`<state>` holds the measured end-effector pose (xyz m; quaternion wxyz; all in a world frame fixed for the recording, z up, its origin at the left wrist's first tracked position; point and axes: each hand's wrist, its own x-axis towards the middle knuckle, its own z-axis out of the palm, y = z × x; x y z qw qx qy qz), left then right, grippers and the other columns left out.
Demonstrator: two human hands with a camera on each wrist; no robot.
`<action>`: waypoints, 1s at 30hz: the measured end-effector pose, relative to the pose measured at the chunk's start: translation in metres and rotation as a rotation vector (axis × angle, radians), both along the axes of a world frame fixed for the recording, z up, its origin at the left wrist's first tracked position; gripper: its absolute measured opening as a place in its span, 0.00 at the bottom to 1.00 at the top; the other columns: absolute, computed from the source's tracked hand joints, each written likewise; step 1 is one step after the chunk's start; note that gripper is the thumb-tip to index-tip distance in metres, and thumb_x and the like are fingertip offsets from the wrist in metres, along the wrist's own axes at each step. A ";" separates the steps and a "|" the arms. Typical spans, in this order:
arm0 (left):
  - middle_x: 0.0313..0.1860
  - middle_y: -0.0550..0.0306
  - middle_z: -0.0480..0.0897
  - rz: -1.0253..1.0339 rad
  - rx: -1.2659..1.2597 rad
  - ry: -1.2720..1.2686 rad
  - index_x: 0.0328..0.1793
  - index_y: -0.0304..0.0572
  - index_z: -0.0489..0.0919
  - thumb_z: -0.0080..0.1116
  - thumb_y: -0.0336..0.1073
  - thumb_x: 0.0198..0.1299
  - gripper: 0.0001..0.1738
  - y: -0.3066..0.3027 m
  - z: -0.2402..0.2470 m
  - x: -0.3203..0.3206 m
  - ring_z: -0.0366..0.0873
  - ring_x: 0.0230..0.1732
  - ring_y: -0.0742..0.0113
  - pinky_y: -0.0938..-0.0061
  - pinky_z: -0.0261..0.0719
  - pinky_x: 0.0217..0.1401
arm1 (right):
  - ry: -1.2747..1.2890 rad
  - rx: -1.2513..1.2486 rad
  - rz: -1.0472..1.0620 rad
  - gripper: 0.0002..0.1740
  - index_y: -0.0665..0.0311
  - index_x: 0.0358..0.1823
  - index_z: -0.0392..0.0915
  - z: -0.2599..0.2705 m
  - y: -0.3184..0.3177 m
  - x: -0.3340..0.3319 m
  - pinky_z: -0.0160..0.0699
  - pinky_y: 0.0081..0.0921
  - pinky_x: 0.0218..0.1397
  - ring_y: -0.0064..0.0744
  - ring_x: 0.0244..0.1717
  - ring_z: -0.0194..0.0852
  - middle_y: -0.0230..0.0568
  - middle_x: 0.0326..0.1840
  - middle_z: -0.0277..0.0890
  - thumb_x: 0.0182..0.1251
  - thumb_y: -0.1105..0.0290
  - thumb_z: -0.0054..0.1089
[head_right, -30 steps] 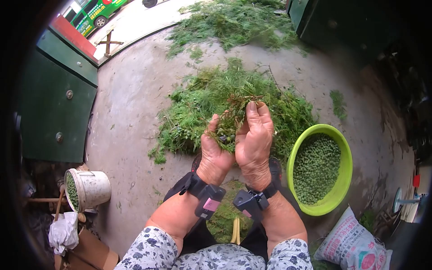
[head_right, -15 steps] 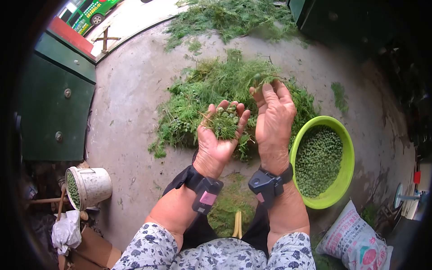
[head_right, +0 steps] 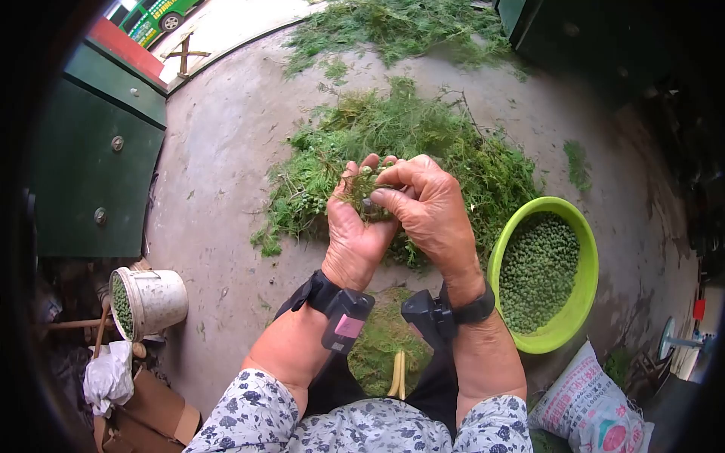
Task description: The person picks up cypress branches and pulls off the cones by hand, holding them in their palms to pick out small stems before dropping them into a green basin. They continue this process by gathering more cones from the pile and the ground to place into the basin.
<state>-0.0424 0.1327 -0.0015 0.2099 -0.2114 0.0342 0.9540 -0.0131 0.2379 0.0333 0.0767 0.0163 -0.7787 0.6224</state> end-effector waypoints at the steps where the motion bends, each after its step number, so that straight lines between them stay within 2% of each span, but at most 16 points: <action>1: 0.43 0.48 0.78 0.007 -0.020 0.005 0.46 0.38 0.75 0.52 0.43 0.64 0.15 0.000 -0.001 -0.001 0.76 0.48 0.57 0.62 0.75 0.55 | -0.092 -0.132 -0.005 0.08 0.65 0.35 0.80 0.005 0.002 0.001 0.69 0.17 0.29 0.18 0.28 0.71 0.32 0.29 0.74 0.53 0.75 0.66; 3: 0.43 0.48 0.78 0.001 -0.063 0.002 0.46 0.38 0.74 0.52 0.43 0.64 0.15 -0.001 -0.001 -0.001 0.76 0.47 0.57 0.60 0.75 0.55 | -0.277 -0.396 -0.014 0.06 0.65 0.35 0.80 0.019 0.007 0.002 0.67 0.14 0.24 0.15 0.23 0.70 0.29 0.27 0.76 0.57 0.74 0.64; 4: 0.43 0.47 0.78 -0.011 -0.085 -0.004 0.47 0.39 0.74 0.51 0.43 0.65 0.15 -0.005 -0.001 -0.002 0.76 0.48 0.57 0.59 0.76 0.55 | -0.202 -0.454 -0.055 0.05 0.65 0.36 0.79 0.017 0.008 0.001 0.65 0.11 0.20 0.14 0.18 0.68 0.28 0.24 0.76 0.60 0.73 0.63; 7: 0.44 0.46 0.78 0.014 -0.024 -0.034 0.48 0.38 0.73 0.50 0.42 0.65 0.15 -0.006 0.004 -0.004 0.77 0.49 0.52 0.52 0.75 0.58 | -0.185 -0.678 -0.115 0.07 0.68 0.37 0.78 0.021 0.018 0.001 0.67 0.13 0.20 0.16 0.20 0.70 0.30 0.26 0.77 0.60 0.73 0.62; 10: 0.47 0.42 0.78 0.026 0.061 -0.004 0.48 0.36 0.74 0.50 0.41 0.65 0.15 -0.008 0.002 -0.005 0.75 0.52 0.47 0.49 0.72 0.62 | -0.160 -0.566 -0.225 0.07 0.68 0.38 0.78 0.015 0.029 -0.002 0.68 0.14 0.21 0.16 0.21 0.71 0.30 0.26 0.76 0.60 0.73 0.62; 14: 0.48 0.40 0.77 0.069 0.075 0.009 0.47 0.35 0.74 0.50 0.40 0.65 0.14 -0.013 0.004 -0.010 0.74 0.54 0.45 0.47 0.70 0.64 | -0.193 -0.066 -0.288 0.06 0.66 0.38 0.80 0.031 0.045 0.005 0.66 0.13 0.21 0.14 0.20 0.68 0.26 0.25 0.75 0.60 0.74 0.61; 17: 0.48 0.39 0.77 0.092 0.106 0.033 0.47 0.34 0.74 0.49 0.39 0.65 0.14 -0.020 0.004 -0.015 0.73 0.55 0.44 0.47 0.69 0.65 | -0.188 0.157 -0.169 0.05 0.67 0.37 0.80 0.030 0.064 0.011 0.66 0.14 0.22 0.13 0.21 0.67 0.25 0.25 0.74 0.59 0.75 0.60; 18: 0.49 0.38 0.77 0.097 0.118 0.042 0.47 0.34 0.74 0.49 0.39 0.65 0.14 -0.021 0.004 -0.017 0.73 0.55 0.44 0.47 0.68 0.66 | -0.195 0.208 -0.117 0.06 0.68 0.34 0.80 0.025 0.068 0.014 0.70 0.19 0.25 0.20 0.23 0.71 0.30 0.25 0.76 0.55 0.76 0.63; 21: 0.50 0.38 0.76 0.104 0.134 0.073 0.47 0.34 0.74 0.47 0.39 0.65 0.14 -0.025 0.003 -0.021 0.72 0.57 0.43 0.46 0.65 0.68 | -0.064 0.544 0.371 0.08 0.69 0.33 0.80 0.013 0.062 0.022 0.72 0.24 0.28 0.26 0.25 0.74 0.33 0.23 0.75 0.52 0.75 0.66; 23: 0.51 0.38 0.76 0.110 0.129 0.097 0.47 0.34 0.74 0.46 0.38 0.65 0.14 -0.026 0.003 -0.022 0.71 0.58 0.43 0.46 0.64 0.68 | -0.105 0.406 0.628 0.10 0.70 0.33 0.80 0.008 0.044 0.030 0.74 0.27 0.34 0.32 0.29 0.76 0.38 0.25 0.76 0.48 0.74 0.68; 24: 0.51 0.38 0.76 0.098 0.146 0.100 0.47 0.34 0.74 0.45 0.39 0.66 0.15 -0.025 0.004 -0.022 0.71 0.58 0.42 0.45 0.63 0.68 | -0.067 0.306 0.712 0.10 0.70 0.33 0.81 0.008 0.037 0.034 0.74 0.25 0.34 0.29 0.30 0.76 0.38 0.28 0.78 0.50 0.73 0.68; 27: 0.52 0.38 0.76 0.060 0.186 0.099 0.49 0.35 0.74 0.44 0.39 0.66 0.16 -0.019 0.004 -0.018 0.70 0.60 0.42 0.45 0.62 0.69 | -0.144 0.126 0.374 0.08 0.67 0.35 0.80 0.018 0.029 0.035 0.74 0.21 0.33 0.24 0.28 0.76 0.35 0.27 0.78 0.52 0.75 0.66; 28: 0.52 0.38 0.76 0.040 0.189 0.099 0.50 0.35 0.74 0.43 0.40 0.66 0.16 -0.016 0.005 -0.016 0.70 0.60 0.42 0.44 0.61 0.69 | -0.318 -0.084 0.148 0.08 0.67 0.38 0.79 0.021 0.023 0.036 0.72 0.17 0.30 0.19 0.26 0.73 0.31 0.27 0.78 0.56 0.77 0.62; 29: 0.52 0.38 0.76 0.019 0.193 0.103 0.50 0.35 0.74 0.43 0.40 0.66 0.16 -0.013 0.006 -0.014 0.70 0.60 0.42 0.44 0.61 0.70 | -0.210 -0.043 0.026 0.08 0.67 0.40 0.78 0.012 0.021 0.032 0.73 0.17 0.28 0.18 0.23 0.72 0.32 0.31 0.78 0.58 0.79 0.59; 30: 0.53 0.40 0.77 -0.003 0.191 0.096 0.51 0.36 0.74 0.41 0.42 0.67 0.18 -0.009 0.007 -0.012 0.70 0.60 0.43 0.46 0.60 0.70 | -0.138 -0.104 -0.078 0.09 0.67 0.40 0.78 0.009 0.011 0.030 0.73 0.18 0.30 0.19 0.25 0.73 0.33 0.32 0.77 0.57 0.80 0.59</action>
